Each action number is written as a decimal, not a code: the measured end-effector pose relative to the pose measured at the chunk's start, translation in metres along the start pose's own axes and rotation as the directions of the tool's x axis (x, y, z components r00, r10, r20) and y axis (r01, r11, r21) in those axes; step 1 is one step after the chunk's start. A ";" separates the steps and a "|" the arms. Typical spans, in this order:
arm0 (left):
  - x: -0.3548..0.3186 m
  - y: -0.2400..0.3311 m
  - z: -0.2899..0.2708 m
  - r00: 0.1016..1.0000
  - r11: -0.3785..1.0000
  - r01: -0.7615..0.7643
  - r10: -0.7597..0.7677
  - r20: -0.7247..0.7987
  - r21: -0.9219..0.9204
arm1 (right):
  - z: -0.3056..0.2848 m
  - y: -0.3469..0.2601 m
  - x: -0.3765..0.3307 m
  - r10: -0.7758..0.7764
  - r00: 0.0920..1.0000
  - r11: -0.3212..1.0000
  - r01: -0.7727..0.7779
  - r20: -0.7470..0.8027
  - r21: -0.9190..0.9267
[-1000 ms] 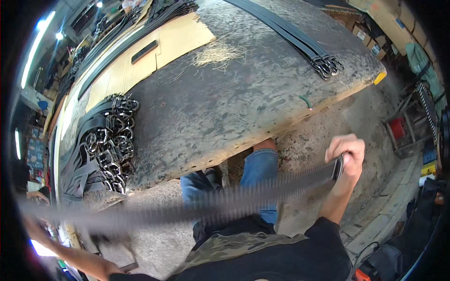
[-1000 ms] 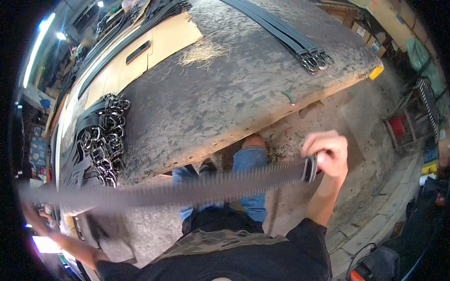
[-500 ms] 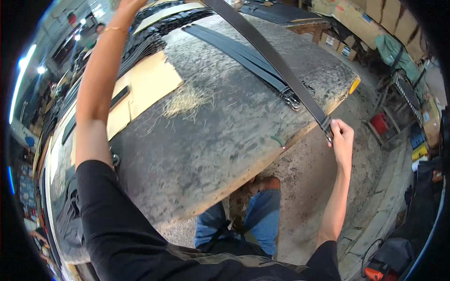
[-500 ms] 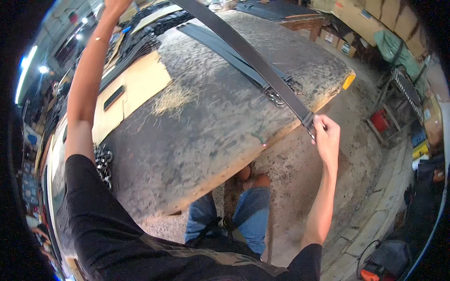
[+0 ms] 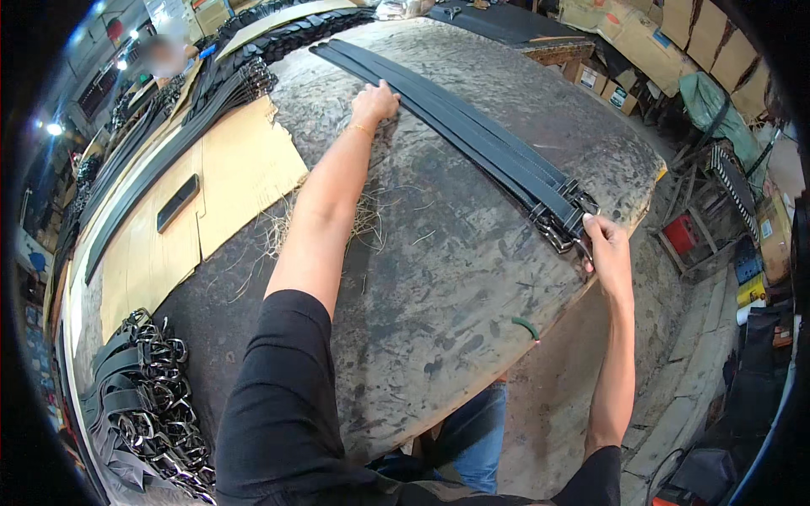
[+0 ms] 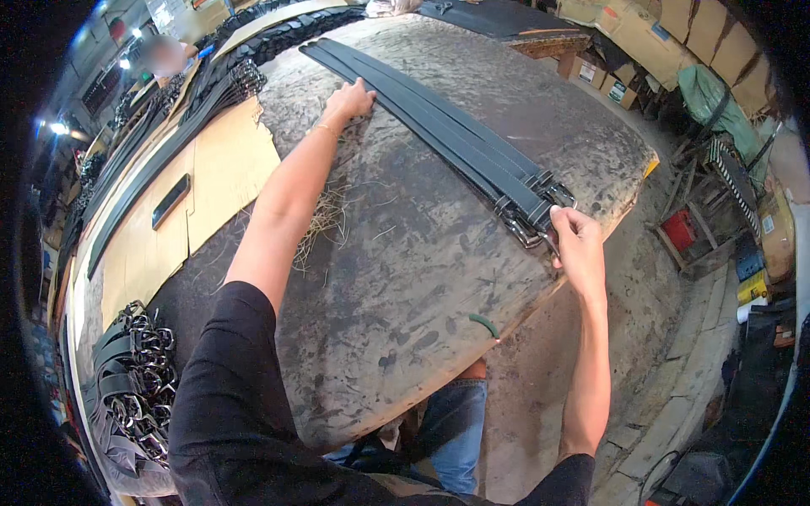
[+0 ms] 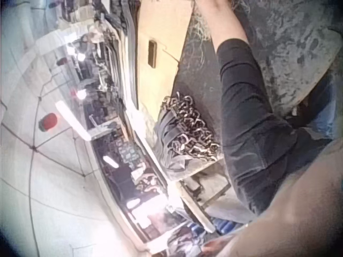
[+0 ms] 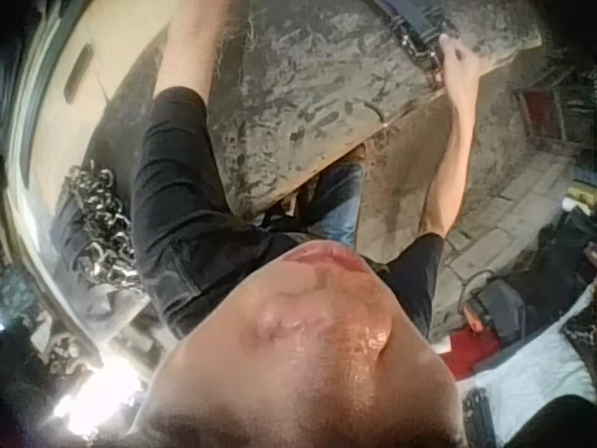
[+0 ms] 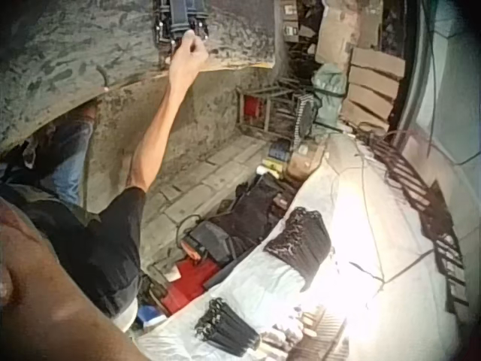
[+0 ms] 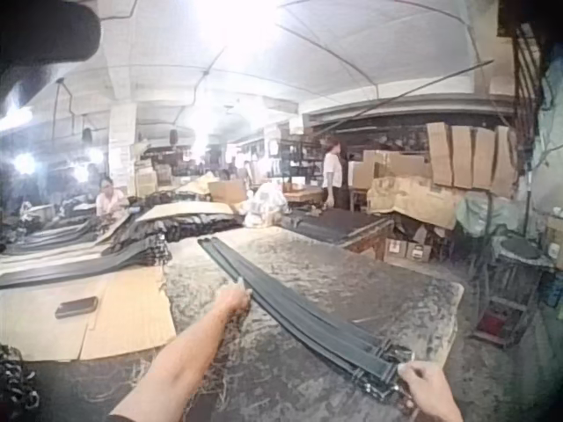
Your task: Assembling leather belts by attaching buckles and hardware at a workbench.
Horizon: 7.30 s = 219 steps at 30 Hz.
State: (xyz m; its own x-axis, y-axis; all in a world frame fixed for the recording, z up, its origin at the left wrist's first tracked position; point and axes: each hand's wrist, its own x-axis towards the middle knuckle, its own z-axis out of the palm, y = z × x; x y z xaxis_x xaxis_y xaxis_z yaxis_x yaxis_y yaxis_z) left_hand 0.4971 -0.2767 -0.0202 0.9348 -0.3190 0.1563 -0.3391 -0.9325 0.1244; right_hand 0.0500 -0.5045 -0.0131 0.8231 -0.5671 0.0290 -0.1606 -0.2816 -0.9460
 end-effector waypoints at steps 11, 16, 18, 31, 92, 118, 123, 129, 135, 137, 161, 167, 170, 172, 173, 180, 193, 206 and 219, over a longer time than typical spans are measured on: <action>-0.026 0.009 0.000 0.796 0.794 -0.534 0.588 -0.144 0.291 | 0.014 -0.028 0.008 -0.208 0.964 0.975 0.192 -0.166 -0.111; -0.027 0.004 0.005 0.838 0.855 -0.490 0.515 -0.180 0.170 | 0.033 -0.027 0.012 -0.321 0.922 0.933 0.268 -0.217 -0.240; -0.030 0.009 0.004 0.846 0.866 -0.476 0.499 -0.190 0.154 | 0.034 -0.011 0.016 -0.340 0.894 0.934 0.283 -0.293 -0.220; -0.030 0.001 0.007 0.914 0.963 -0.269 0.248 -0.320 -0.023 | 0.045 -0.004 0.003 -0.700 0.688 0.669 0.538 -0.190 -0.513; -0.034 -0.001 0.004 0.885 0.881 -0.443 0.401 -0.235 -0.167 | 0.032 0.005 0.014 -0.443 0.888 0.819 0.346 -0.121 -0.457; -0.036 -0.004 0.015 0.810 0.935 -0.353 0.326 -0.488 0.038 | 0.035 0.022 0.033 -0.426 0.846 0.863 0.273 -0.321 -0.426; -0.052 0.021 -0.039 0.608 0.827 -0.511 0.541 -0.581 0.234 | 0.036 0.006 0.029 -0.317 0.893 0.884 0.157 -0.320 -0.440; -0.097 0.042 -0.201 0.301 0.787 -0.510 0.542 -0.785 0.347 | 0.044 0.005 0.032 -0.345 0.851 0.875 0.139 -0.397 -0.463; -0.201 0.070 -0.318 0.179 0.713 -0.606 0.555 -0.812 0.353 | 0.033 0.012 0.036 -0.288 0.898 0.830 0.062 -0.332 -0.554; -0.234 0.067 -0.345 0.218 0.751 -0.570 0.528 -0.821 0.332 | 0.036 0.010 0.036 -0.277 0.911 0.843 0.078 -0.306 -0.532; -0.649 -0.045 -0.092 0.884 1.000 -0.028 0.021 -0.467 -0.008 | 0.040 -0.079 -0.093 -0.148 0.683 0.399 0.702 0.715 -0.589; -0.649 -0.045 -0.091 0.879 1.000 -0.020 0.012 -0.476 -0.012 | 0.058 -0.064 -0.080 -0.282 0.712 0.196 0.698 0.643 -0.688; -0.650 -0.049 -0.088 0.886 1.000 -0.011 -0.003 -0.464 -0.027 | 0.048 -0.076 -0.073 -0.180 0.690 0.360 0.710 0.701 -0.606; -0.651 -0.047 -0.093 0.893 0.999 -0.027 0.008 -0.450 -0.036 | 0.032 -0.089 -0.079 -0.217 0.706 0.516 0.669 0.674 -0.534; -0.651 -0.048 -0.096 0.898 0.998 -0.037 0.015 -0.439 -0.042 | 0.026 -0.095 -0.083 -0.254 0.722 0.653 0.619 0.643 -0.437; -0.653 -0.070 -0.117 0.952 0.970 -0.165 0.110 -0.286 -0.177 | 0.009 -0.070 -0.072 -0.368 0.722 0.798 0.568 0.586 -0.199; -0.652 -0.077 -0.110 0.950 0.950 -0.181 0.101 -0.296 -0.256 | 0.025 -0.059 -0.083 -0.283 0.872 0.939 0.336 0.399 -0.068; -0.681 -0.094 -0.120 0.968 0.949 -0.084 0.004 -0.251 -0.305 | 0.005 0.004 -0.142 -0.095 0.988 0.995 0.090 0.122 0.047; -0.657 -0.062 -0.114 0.974 0.960 -0.209 0.187 -0.130 -0.186 | 0.005 -0.004 -0.168 -0.154 0.980 0.918 0.096 0.124 0.384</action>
State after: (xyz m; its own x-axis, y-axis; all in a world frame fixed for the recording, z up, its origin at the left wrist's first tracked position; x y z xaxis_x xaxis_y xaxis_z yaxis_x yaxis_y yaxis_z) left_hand -0.1079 0.0102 -0.0186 0.8330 -0.4627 0.3033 -0.5406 -0.7973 0.2685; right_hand -0.0848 -0.4044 -0.0160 0.8991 -0.4166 0.1342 0.1407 -0.0152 -0.9899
